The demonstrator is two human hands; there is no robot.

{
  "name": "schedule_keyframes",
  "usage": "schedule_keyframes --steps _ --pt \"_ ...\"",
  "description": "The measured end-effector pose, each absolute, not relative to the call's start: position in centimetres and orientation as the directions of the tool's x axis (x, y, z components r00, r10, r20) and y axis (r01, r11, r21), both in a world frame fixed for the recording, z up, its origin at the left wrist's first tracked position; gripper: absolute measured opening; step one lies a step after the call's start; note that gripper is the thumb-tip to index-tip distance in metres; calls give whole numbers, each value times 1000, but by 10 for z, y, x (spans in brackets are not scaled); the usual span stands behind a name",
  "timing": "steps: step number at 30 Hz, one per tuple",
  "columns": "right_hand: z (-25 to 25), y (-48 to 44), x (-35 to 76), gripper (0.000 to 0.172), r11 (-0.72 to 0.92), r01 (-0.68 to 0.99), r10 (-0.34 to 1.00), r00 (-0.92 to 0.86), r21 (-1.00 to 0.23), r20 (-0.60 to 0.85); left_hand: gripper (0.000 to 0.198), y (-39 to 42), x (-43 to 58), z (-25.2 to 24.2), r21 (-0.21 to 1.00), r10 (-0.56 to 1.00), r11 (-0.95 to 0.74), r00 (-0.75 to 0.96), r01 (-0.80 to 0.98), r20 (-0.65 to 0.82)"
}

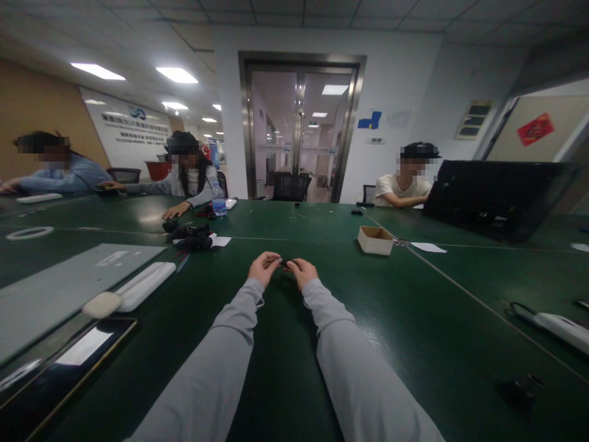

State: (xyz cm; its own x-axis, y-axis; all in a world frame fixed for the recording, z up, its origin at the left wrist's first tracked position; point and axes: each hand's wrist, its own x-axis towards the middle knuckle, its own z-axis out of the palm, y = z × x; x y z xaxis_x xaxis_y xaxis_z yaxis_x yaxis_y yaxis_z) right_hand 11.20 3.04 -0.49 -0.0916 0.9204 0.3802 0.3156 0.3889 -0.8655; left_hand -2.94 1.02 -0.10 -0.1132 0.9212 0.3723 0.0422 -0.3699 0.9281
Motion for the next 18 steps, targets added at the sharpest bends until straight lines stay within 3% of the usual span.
schedule_keyframes --steps 5,9,14,18 --pt "-3 30 114 21 320 339 947 -124 -885 295 35 11 -27 0 966 958 -259 -134 -18 255" --pt "0 28 113 22 304 464 953 -153 -832 263 35 13 -27 -3 990 969 -94 -220 108 116" --pt "-1 29 114 24 318 529 948 -151 -787 281 33 13 -30 -2 955 954 -258 -117 145 275" --pt "-1 31 115 25 358 583 933 -184 -729 310 30 12 -28 -1 970 971 -155 -151 188 184"
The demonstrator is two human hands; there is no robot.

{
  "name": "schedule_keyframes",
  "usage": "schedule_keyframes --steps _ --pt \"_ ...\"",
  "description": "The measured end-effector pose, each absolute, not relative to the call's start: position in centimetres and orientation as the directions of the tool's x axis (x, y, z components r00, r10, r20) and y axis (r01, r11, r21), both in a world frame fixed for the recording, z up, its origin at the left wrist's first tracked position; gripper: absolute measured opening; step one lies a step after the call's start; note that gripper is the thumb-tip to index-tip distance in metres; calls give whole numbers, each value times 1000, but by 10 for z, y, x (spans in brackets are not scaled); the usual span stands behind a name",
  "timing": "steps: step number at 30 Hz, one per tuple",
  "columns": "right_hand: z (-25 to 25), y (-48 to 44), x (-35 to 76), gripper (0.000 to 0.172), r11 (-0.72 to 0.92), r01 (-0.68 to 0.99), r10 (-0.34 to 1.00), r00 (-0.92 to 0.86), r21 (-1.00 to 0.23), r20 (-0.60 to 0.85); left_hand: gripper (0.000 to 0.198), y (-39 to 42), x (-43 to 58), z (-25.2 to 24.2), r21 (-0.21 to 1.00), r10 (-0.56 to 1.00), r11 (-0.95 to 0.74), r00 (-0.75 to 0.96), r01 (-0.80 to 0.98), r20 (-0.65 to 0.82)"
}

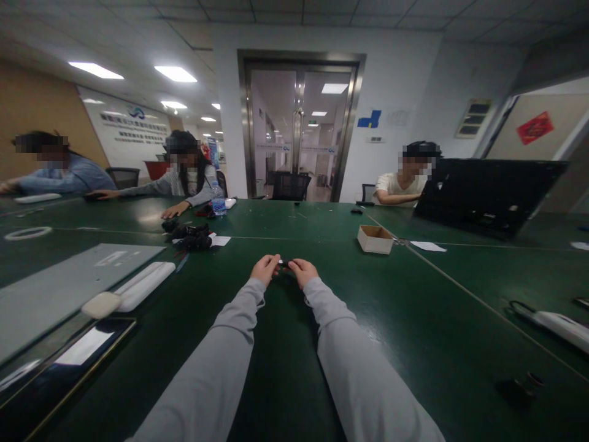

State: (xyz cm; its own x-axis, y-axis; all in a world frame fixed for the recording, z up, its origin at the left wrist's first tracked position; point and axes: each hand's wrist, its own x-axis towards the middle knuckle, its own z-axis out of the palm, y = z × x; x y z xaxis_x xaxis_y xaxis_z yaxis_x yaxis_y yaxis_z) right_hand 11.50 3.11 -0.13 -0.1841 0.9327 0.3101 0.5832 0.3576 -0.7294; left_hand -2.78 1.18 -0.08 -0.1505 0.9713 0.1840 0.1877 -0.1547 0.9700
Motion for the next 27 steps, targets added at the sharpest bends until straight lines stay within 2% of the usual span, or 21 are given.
schedule_keyframes --steps 4,9,13,17,20,24,27 --pt "1 30 115 26 371 608 928 -209 -703 308 24 11 -27 -1 943 953 -254 -113 216 282" --pt "3 28 114 26 383 605 923 -223 -698 313 29 15 -28 -7 961 962 -205 -142 186 232" --pt "2 28 114 27 373 601 927 -212 -707 309 28 18 -28 -11 929 937 -300 -115 217 330" --pt "0 29 114 26 382 568 924 -224 -729 310 27 15 -27 -8 945 947 -245 -157 218 282" --pt "-2 31 113 27 379 510 925 -230 -772 302 25 13 -27 -6 934 932 -257 -191 248 307" --pt "-4 32 112 24 372 441 926 -242 -817 291 25 13 -28 -6 948 946 -228 -180 223 270" --pt "-7 34 112 22 370 419 925 -245 -829 289 27 13 -28 -6 940 939 -258 -172 222 298"
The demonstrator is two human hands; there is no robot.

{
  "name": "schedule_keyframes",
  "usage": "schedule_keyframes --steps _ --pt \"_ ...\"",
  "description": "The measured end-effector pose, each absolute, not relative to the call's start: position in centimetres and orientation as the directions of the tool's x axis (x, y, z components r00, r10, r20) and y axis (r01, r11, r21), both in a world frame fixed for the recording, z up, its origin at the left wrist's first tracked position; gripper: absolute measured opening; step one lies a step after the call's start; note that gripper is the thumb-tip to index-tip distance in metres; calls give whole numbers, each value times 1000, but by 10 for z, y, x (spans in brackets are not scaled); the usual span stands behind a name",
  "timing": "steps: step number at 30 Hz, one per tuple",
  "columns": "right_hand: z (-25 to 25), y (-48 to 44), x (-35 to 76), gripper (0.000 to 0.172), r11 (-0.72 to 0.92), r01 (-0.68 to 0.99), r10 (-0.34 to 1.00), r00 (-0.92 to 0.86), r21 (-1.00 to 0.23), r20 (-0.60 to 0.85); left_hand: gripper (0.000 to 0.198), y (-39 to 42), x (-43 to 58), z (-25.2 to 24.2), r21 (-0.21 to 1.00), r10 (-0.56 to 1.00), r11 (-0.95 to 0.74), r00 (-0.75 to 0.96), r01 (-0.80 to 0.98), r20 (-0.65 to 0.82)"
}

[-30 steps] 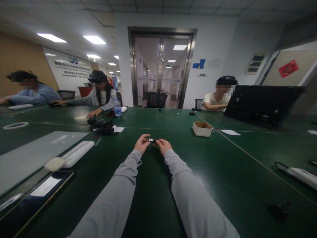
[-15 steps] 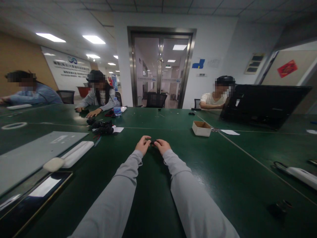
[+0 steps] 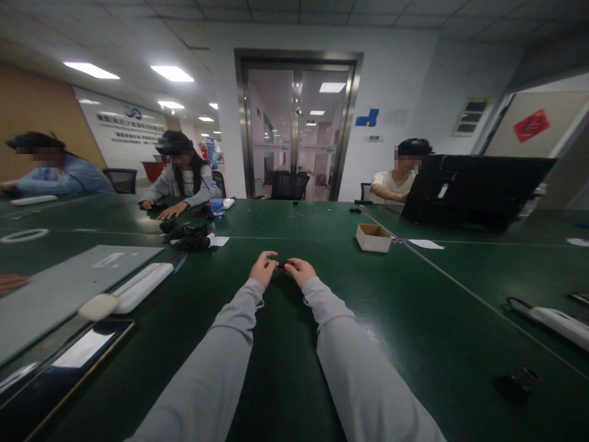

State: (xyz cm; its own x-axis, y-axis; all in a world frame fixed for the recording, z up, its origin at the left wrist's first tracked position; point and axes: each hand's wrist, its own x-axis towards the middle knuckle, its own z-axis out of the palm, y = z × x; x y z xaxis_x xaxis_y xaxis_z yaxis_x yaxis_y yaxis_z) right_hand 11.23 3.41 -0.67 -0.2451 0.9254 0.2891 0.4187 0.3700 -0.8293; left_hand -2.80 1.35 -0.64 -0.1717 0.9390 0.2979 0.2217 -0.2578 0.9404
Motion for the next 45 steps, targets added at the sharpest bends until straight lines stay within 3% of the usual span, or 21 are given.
schedule_keyframes --steps 45 --pt "2 26 112 24 381 516 922 -269 -767 277 28 15 -28 -5 960 959 -201 -160 198 233"
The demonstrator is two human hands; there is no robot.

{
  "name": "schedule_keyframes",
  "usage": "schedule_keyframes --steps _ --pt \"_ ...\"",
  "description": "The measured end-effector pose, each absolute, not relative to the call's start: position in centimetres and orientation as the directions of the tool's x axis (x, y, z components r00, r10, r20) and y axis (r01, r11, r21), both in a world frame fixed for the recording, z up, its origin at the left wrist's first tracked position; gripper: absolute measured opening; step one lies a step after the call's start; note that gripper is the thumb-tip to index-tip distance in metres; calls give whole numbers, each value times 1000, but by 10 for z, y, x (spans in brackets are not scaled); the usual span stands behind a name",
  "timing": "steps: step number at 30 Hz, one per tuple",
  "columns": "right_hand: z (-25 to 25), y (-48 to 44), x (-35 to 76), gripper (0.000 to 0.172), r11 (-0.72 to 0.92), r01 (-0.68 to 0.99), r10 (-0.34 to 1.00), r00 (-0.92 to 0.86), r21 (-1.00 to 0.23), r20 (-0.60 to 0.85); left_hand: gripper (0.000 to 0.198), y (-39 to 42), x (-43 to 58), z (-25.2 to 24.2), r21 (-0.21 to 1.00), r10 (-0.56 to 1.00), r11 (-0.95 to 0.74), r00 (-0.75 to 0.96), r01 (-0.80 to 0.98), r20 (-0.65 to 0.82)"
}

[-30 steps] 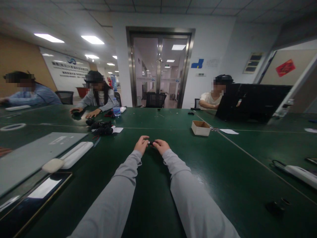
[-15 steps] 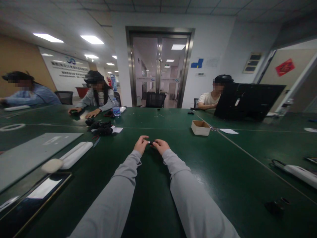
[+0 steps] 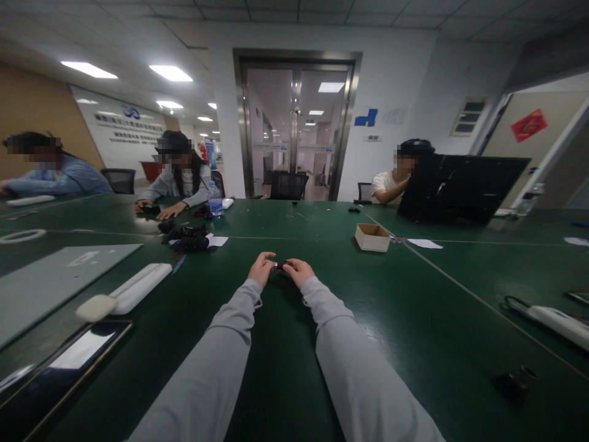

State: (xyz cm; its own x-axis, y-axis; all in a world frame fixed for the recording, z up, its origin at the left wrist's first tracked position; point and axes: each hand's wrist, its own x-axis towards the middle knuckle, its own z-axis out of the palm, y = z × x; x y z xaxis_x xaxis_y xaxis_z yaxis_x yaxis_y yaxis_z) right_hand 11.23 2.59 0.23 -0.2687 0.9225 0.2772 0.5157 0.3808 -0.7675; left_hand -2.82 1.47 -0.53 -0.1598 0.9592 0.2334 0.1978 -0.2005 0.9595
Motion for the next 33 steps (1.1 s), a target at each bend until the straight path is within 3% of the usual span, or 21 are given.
schedule_keyframes --steps 33 --pt "-7 33 111 25 382 437 918 -279 -814 281 26 13 -28 -5 949 961 -209 -129 234 244"
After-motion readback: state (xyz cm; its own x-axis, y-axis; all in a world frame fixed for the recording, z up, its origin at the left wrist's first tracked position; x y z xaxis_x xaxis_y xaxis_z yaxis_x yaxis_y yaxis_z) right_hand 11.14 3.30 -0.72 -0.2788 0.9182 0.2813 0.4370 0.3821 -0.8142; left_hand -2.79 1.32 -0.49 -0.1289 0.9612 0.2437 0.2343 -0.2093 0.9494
